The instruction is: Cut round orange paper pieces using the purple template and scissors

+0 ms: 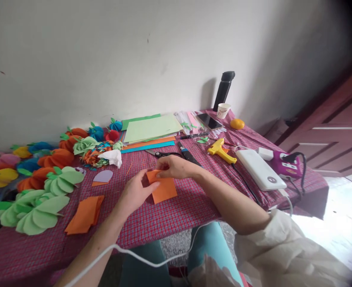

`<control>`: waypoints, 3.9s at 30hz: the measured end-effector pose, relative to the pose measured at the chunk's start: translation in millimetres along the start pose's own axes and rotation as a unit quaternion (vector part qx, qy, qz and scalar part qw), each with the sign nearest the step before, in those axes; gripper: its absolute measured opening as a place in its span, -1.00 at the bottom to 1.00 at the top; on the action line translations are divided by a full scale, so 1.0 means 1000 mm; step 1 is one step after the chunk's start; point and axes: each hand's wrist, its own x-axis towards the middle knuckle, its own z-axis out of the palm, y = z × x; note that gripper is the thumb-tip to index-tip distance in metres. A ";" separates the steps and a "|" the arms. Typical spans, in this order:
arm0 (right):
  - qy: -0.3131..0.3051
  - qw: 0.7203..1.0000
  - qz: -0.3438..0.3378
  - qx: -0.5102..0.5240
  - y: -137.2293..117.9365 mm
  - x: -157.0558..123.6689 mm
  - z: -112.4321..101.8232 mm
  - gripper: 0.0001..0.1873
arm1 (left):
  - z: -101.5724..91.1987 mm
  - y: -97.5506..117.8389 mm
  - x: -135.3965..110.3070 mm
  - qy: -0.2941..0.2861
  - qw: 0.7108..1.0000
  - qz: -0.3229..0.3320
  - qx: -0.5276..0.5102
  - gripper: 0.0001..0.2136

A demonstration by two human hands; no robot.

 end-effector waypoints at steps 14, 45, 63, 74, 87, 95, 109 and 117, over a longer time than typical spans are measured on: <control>0.106 0.960 0.105 0.236 0.004 0.002 -0.009 -0.64 | -0.006 -0.006 0.031 0.031 0.964 0.004 -0.264 -0.65; 0.052 0.948 0.031 0.312 0.017 0.003 0.000 -0.75 | -0.008 0.002 0.023 -0.054 0.852 -0.063 -0.517 -0.82; 0.010 0.989 -0.020 0.143 0.005 0.003 -0.004 -0.70 | -0.005 0.000 0.024 -0.058 0.911 -0.065 -0.403 -0.75; -0.009 0.994 -0.021 0.110 0.004 0.002 -0.002 -0.67 | -0.002 -0.006 0.027 -0.042 0.938 -0.036 -0.342 -0.79; -0.020 0.965 0.102 0.241 0.008 0.003 -0.004 -0.68 | -0.008 -0.008 0.027 0.054 0.952 -0.004 -0.301 -0.75; 0.001 0.969 0.111 0.221 0.012 0.005 -0.001 -0.66 | -0.009 -0.002 0.025 0.017 0.955 -0.020 -0.295 -0.65; -0.005 0.988 0.067 0.137 0.012 0.006 0.007 -0.66 | -0.004 -0.005 0.026 0.021 0.943 -0.049 -0.329 -0.71; 0.003 0.991 0.056 0.121 0.011 0.006 0.013 -0.63 | -0.003 -0.005 0.026 0.027 0.919 -0.050 -0.389 -0.78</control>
